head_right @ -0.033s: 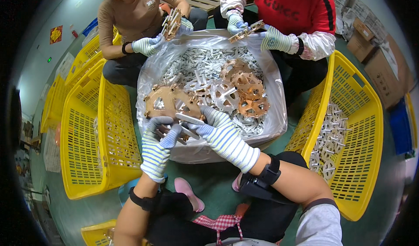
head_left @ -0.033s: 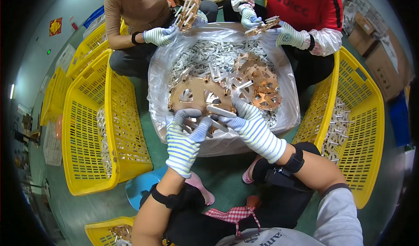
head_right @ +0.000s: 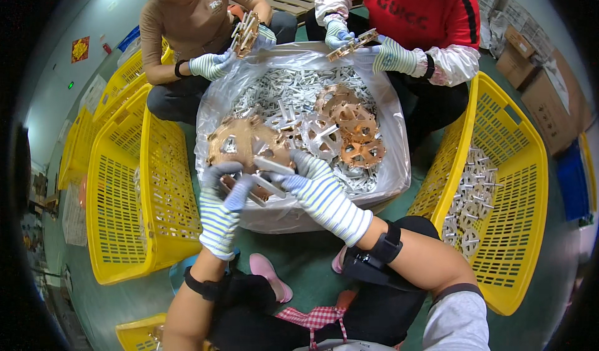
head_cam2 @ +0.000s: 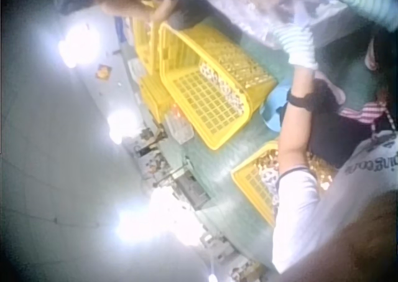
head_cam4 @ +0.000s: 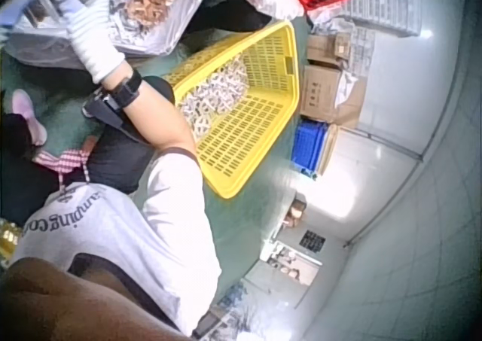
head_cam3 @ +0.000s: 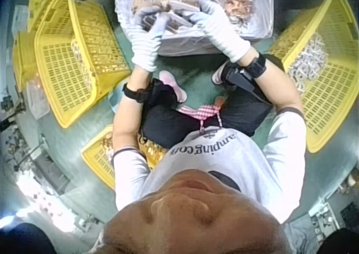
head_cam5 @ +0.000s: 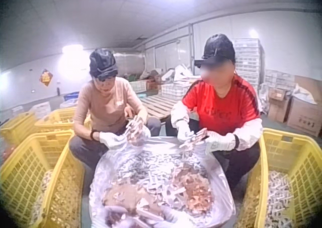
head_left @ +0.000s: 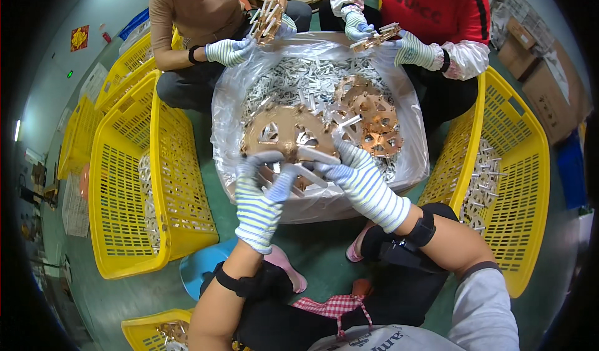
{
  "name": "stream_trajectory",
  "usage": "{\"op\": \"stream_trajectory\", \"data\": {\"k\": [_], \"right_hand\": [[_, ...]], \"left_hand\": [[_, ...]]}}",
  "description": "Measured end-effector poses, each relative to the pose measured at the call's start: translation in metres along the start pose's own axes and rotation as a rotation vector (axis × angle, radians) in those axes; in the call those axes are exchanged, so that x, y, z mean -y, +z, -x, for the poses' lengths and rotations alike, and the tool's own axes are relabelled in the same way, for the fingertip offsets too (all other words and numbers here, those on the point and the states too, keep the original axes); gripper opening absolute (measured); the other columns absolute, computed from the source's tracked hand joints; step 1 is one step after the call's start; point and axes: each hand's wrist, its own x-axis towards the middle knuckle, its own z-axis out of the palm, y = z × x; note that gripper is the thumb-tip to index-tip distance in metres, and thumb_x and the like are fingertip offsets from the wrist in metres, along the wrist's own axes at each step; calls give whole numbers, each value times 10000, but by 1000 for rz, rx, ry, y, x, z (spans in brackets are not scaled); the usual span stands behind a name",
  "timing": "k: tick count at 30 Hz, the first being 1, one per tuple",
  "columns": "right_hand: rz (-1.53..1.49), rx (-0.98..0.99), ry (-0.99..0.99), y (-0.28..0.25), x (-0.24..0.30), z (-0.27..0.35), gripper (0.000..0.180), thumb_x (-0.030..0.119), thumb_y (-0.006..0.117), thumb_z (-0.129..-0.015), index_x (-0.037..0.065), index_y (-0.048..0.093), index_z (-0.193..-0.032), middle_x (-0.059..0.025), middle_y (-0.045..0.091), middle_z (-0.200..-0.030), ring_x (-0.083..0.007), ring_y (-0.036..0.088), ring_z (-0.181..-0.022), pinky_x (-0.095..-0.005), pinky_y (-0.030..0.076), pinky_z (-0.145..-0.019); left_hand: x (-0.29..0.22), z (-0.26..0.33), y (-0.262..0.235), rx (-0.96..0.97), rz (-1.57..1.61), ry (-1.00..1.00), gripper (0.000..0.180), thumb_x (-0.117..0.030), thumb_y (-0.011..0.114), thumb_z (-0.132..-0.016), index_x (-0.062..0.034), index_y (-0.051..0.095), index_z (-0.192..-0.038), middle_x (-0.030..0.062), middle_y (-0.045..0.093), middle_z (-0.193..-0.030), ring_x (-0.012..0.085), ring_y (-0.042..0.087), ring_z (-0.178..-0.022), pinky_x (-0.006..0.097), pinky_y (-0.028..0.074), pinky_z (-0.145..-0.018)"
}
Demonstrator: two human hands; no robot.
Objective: The person sits on the floor and assembles small white plastic pins into circular copper-colored metal plates. They pick up the pins from a central bag and insert them into the holes of the plates, then place the completed units into a yellow basket.
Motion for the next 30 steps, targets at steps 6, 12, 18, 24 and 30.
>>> {"op": "stream_trajectory", "data": {"k": [6,12,18,24,30], "right_hand": [[-303,-29,48,-4,-1,-8,493,59,608,-881,6,424,-1335,-121,547,-1292,-224,577,-1135,-374,447,-1011],[145,77,121,-22,8,-17,547,133,647,-890,-41,425,-1358,-52,632,-1093,-89,582,-958,-214,474,-818],[580,278,224,-91,11,-49,398,219,590,-945,-17,545,-1263,-89,645,-1060,-142,613,-972,-286,500,-868],[1434,509,489,-123,-44,-50,396,295,539,-924,70,587,-1245,-163,627,-1209,-325,576,-1140,-399,442,-981],[1372,524,503,-99,-46,-51,372,288,577,-887,67,634,-1182,-154,676,-1099,-329,623,-1027,-396,469,-909]], "left_hand": [[2,-11,-20,-63,777,-309,382,-314,599,-943,-81,532,-1237,76,600,-1175,171,618,-961,293,507,-822],[17,-14,-29,148,934,-450,357,-262,645,-906,-108,555,-1216,65,647,-1093,196,637,-962,335,530,-817],[26,-24,-48,-71,932,-349,244,-173,583,-916,-48,565,-1124,76,634,-1030,172,643,-892,302,540,-817],[29,-22,-40,6,890,-365,208,-180,642,-879,-77,585,-1049,42,620,-945,134,597,-774,279,527,-745],[25,-19,-33,-36,720,-381,261,-211,613,-929,-46,571,-1127,24,611,-919,99,533,-682,223,494,-662]]}}
